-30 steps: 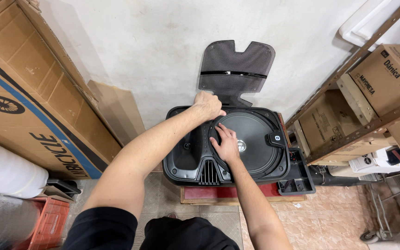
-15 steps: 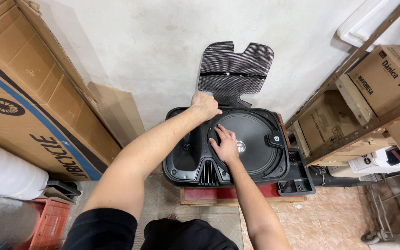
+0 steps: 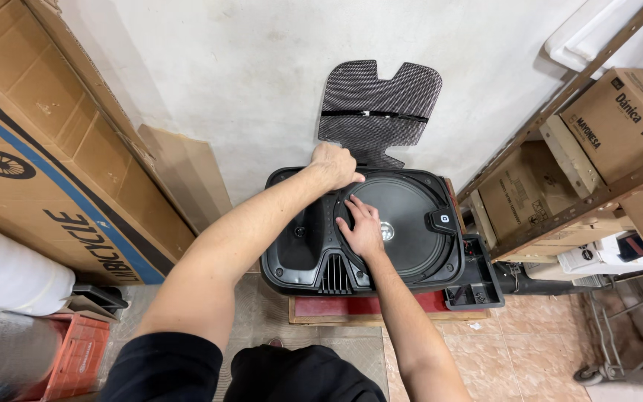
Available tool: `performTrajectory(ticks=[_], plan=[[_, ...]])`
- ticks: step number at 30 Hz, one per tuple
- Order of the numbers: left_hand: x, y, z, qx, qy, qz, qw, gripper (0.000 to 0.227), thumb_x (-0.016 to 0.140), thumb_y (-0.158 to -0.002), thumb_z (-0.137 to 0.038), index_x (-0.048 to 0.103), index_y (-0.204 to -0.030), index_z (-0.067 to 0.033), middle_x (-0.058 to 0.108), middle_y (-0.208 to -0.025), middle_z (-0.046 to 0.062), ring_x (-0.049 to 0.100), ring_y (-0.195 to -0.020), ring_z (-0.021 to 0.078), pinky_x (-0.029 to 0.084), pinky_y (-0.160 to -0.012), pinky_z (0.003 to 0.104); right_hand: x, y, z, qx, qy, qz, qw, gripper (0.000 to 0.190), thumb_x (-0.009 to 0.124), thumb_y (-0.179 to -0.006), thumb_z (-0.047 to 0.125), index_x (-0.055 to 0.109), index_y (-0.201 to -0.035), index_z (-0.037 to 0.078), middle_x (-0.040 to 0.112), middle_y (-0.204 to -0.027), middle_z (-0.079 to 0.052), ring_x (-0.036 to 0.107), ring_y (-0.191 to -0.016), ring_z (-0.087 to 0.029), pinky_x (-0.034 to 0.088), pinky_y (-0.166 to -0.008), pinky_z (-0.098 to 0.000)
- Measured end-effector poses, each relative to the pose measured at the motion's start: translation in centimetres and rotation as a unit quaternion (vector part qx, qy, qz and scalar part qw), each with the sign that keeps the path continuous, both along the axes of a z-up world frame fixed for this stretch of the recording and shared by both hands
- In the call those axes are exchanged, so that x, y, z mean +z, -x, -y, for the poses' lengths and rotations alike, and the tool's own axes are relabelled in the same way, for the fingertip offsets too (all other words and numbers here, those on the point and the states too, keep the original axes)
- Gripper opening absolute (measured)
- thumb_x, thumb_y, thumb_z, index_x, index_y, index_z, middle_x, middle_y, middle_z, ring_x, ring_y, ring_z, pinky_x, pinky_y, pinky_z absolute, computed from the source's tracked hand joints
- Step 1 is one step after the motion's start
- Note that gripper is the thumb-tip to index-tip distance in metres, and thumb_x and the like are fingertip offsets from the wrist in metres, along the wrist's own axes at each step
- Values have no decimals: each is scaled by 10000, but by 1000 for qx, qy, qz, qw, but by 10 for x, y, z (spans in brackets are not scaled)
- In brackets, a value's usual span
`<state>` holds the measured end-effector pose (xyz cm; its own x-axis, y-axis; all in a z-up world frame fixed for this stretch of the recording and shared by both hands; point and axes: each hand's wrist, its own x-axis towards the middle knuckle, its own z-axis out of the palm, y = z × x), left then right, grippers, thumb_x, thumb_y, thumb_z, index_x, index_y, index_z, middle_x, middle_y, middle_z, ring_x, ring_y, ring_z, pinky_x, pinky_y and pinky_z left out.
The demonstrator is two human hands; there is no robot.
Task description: The person removes the protective grille from a speaker enclosure, then uses a screwdriver to loosen and remove multiple screws securing the speaker cone. The speaker is lifted out of the enclosure at the end.
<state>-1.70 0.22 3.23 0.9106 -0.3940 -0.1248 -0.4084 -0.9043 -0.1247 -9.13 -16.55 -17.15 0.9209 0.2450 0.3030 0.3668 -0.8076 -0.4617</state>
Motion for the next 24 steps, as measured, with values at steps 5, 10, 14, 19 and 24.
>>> performTrajectory(ticks=[5,10,14,19,24], plan=[[4,10,-14,19,82,-82,993,601,618,-1067,-410,505,-1516,-28,753,-1377,247,726,-1340,440,553,-1094,683,2,1,0,1,3,-16,1000,612,730,-1038,589,681,-1581,312,573,-1725,111,560,-1478,-293,571,-1164,-545],[-4,4,-7,7,115,-114,987,507,677,-1073,-249,508,-1471,15,750,-1371,284,730,-1324,488,556,-1083,728,3,1,-1,0,11,1,1000,604,738,-1033,584,699,-1562,295,599,-1706,91,583,-1455,-307,581,-1149,-544],[-5,-6,0,22,34,-42,998,566,626,-1080,-544,726,-1335,-49,839,-1198,170,805,-1201,393,623,-946,641,5,2,-2,4,5,2,1000,602,736,-1039,571,694,-1569,287,589,-1715,85,576,-1459,-320,579,-1152,-551],[-15,-3,-4,16,25,-19,999,632,628,-1061,-606,719,-1356,-55,829,-1157,191,808,-1168,409,635,-889,614,-2,2,0,0,10,9,1000,604,737,-1032,593,702,-1559,301,597,-1705,104,583,-1450,-309,586,-1139,-536],[11,27,-10,-12,61,-99,993,448,498,-1092,-291,486,-1468,-46,781,-1312,269,749,-1297,495,550,-1060,705,-3,0,0,0,10,13,1000,603,748,-1025,584,701,-1559,310,602,-1698,112,587,-1443,-300,590,-1138,-530]])
